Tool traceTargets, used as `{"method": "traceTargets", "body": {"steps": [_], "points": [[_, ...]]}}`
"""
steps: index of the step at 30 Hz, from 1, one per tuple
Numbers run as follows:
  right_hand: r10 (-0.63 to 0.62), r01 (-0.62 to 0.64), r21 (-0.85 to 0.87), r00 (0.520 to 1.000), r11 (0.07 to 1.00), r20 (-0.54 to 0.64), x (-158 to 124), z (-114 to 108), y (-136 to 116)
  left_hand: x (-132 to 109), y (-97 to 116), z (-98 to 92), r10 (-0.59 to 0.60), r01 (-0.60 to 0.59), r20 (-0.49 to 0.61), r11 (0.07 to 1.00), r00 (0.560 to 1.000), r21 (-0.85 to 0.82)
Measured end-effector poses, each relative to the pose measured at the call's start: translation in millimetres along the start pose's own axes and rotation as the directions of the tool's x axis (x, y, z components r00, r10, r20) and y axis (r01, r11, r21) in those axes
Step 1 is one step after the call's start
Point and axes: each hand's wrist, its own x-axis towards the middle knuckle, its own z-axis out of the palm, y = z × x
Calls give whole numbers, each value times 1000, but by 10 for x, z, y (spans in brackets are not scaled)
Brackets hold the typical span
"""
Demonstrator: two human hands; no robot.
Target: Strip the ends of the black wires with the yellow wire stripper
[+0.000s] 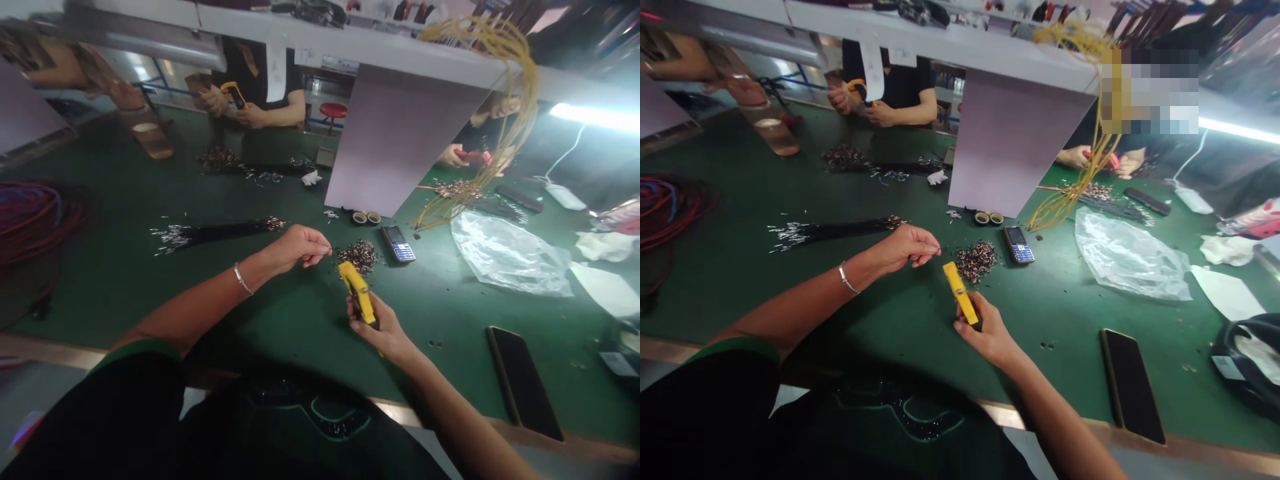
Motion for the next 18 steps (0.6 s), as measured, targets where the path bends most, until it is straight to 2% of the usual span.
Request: {"method": "traceTargets", "body": {"steps": [2,4,8,11,15,18], "points": [[-76,72,-234,997,970,-9,2,34,-30,-20,31,14,30,-29,-27,999,999,21],[-151,139,-432,988,891,5,8,79,-42,-46,57,37,60,-57,-55,997,997,57],[-170,172,-674,983,718,69,17,145,-41,-91,72,83,92,-83,-68,988,993,132],[-141,158,-706,987,690,84,13,142,-51,-114,63,108,94,-86,-51,986,994,145],[-186,190,-667,979,721,79,11,92,-76,-145,71,142,94,-89,-34,986,995,143],[-246,207,-610,969,765,21,38,43,-97,-178,98,178,98,-92,-27,984,995,151]]}}
